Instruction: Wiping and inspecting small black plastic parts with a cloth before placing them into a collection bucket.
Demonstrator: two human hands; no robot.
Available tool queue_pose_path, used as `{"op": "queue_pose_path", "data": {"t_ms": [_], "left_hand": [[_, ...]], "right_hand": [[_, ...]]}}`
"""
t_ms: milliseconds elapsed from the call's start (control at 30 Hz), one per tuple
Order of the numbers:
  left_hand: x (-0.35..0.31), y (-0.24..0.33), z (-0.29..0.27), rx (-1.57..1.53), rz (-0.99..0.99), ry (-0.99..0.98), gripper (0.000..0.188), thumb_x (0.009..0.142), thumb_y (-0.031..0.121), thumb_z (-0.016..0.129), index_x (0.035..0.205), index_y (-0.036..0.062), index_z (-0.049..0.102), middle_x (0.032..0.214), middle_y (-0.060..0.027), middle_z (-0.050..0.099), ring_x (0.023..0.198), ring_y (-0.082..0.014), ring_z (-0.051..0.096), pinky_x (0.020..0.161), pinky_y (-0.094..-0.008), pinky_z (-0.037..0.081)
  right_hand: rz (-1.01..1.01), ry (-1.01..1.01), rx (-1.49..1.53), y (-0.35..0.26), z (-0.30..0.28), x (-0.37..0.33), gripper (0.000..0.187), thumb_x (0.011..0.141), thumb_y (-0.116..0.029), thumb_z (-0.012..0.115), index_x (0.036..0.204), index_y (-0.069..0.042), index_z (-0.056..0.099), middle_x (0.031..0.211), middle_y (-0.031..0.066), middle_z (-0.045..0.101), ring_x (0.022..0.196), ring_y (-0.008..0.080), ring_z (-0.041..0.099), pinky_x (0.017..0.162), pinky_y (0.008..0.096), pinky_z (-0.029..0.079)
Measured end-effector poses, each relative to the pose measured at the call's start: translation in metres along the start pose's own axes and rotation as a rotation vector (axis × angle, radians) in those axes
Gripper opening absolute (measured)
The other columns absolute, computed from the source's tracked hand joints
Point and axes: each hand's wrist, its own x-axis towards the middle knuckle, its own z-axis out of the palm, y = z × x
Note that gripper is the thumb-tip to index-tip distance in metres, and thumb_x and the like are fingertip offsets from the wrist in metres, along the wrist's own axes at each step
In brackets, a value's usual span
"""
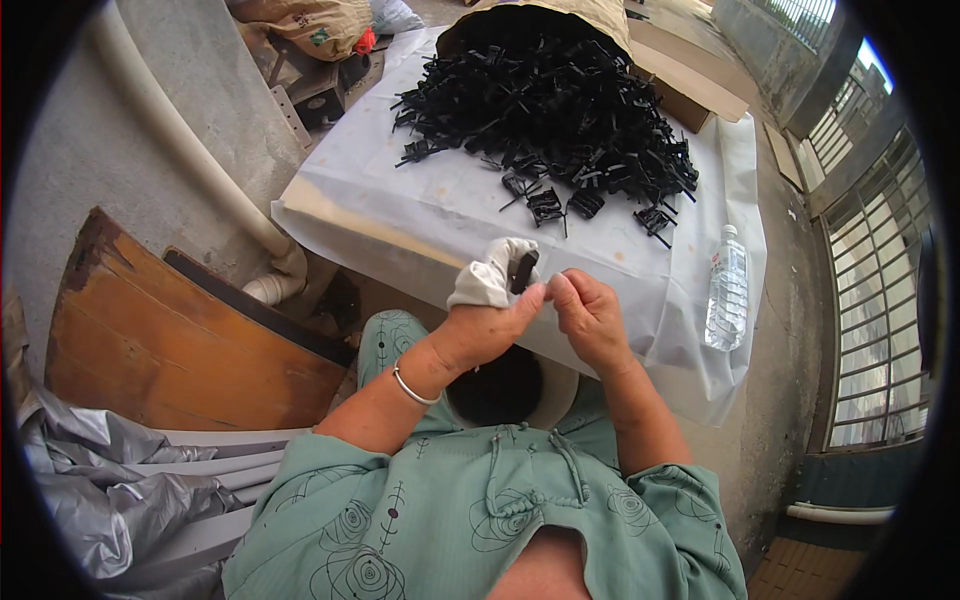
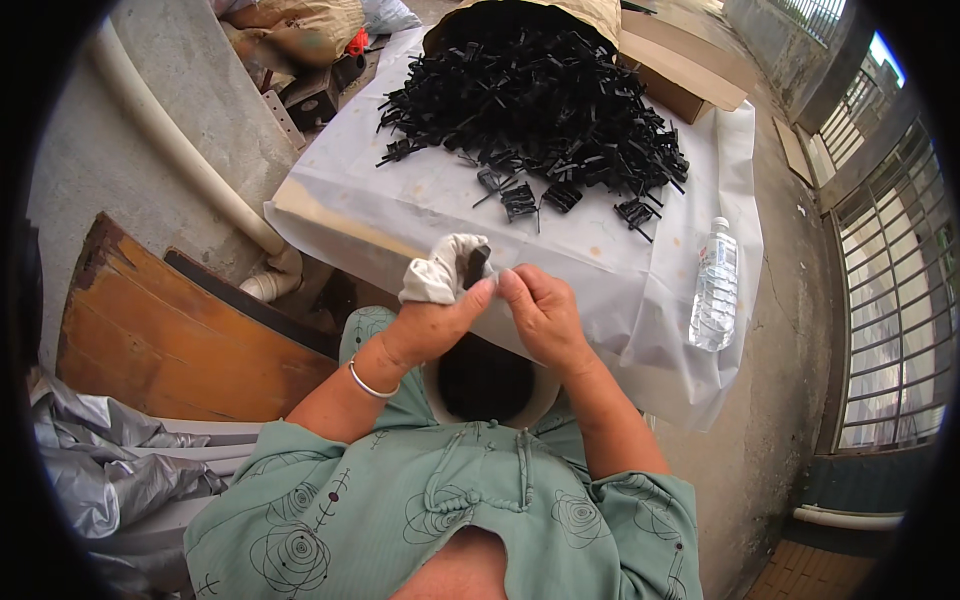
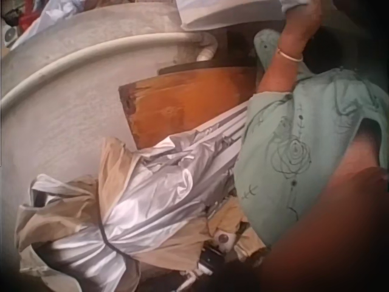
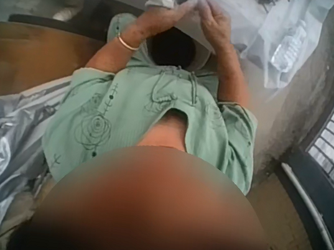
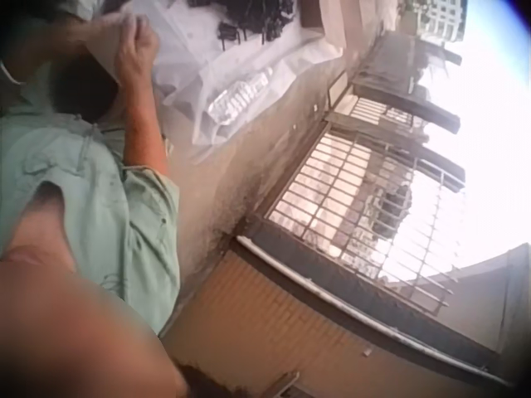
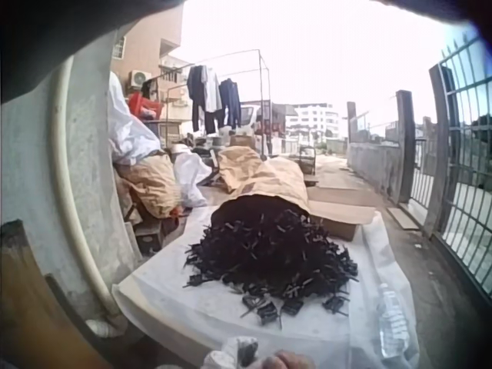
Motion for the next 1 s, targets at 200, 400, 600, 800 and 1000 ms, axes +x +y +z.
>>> {"op": "queue_pose_path", "data": {"t_ms": [200, 400, 600, 800, 1000], "left_hand": [[0.003, 0.014, -0.014, -0.603, -0.482, -0.068, 0.033, 0.09, 0.006, 0.045, 0.122, 0.0048, 0.035, 0.086, -0.0023, 0.053, 0.068, -0.0047, 0.044, 0.058, -0.0177, 0.039], [0.001, 0.018, -0.01, -0.149, -0.252, -0.276, 0.033, 0.089, 0.005, 0.04, 0.122, 0.0012, 0.039, 0.08, 0.0003, 0.05, 0.059, -0.0032, 0.04, 0.051, -0.0179, 0.035], [0.0, 0.022, -0.01, -0.359, -0.29, -0.225, 0.029, 0.087, 0.01, 0.042, 0.115, 0.0012, 0.042, 0.081, 0.0013, 0.048, 0.06, -0.0017, 0.039, 0.052, -0.0169, 0.034], [0.0, 0.014, -0.004, 0.019, -0.07, -0.171, 0.028, 0.081, 0.004, 0.044, 0.108, -0.0013, 0.044, 0.088, -0.0106, 0.054, 0.074, -0.0168, 0.053, 0.067, -0.028, 0.044], [-0.01, 0.009, -0.002, 0.16, -0.049, -0.057, 0.022, 0.081, 0.009, 0.046, 0.1, -0.0032, 0.049, 0.082, -0.021, 0.056, 0.077, -0.0367, 0.055, 0.067, -0.0381, 0.046]], "right_hand": [[-0.178, -0.084, -0.282, 0.012, -0.014, 0.003, 0.009, 0.082, -0.009, 0.063, 0.086, -0.001, 0.062, 0.064, -0.0035, 0.05, 0.057, 0.005, 0.043, 0.051, 0.0219, 0.037], [-0.192, -0.045, -0.124, 0.0, -0.007, 0.007, 0.008, 0.08, -0.007, 0.065, 0.08, 0.0, 0.06, 0.063, 0.0002, 0.051, 0.057, 0.0061, 0.044, 0.052, 0.0215, 0.037], [-0.166, -0.094, -0.087, -0.006, -0.003, 0.008, 0.017, 0.087, -0.013, 0.057, 0.077, 0.0, 0.054, 0.061, 0.0042, 0.047, 0.055, 0.0112, 0.04, 0.053, 0.0246, 0.037], [-0.132, -0.18, -0.228, -0.003, 0.004, 0.008, 0.024, 0.092, -0.015, 0.047, 0.073, 0.0, 0.049, 0.059, 0.0055, 0.043, 0.056, 0.0144, 0.038, 0.054, 0.0283, 0.037], [-0.081, -0.143, -0.165, 0.014, 0.02, 0.01, 0.024, 0.09, -0.015, 0.048, 0.072, 0.001, 0.05, 0.058, 0.0165, 0.047, 0.052, 0.0282, 0.044, 0.052, 0.0356, 0.039]]}}
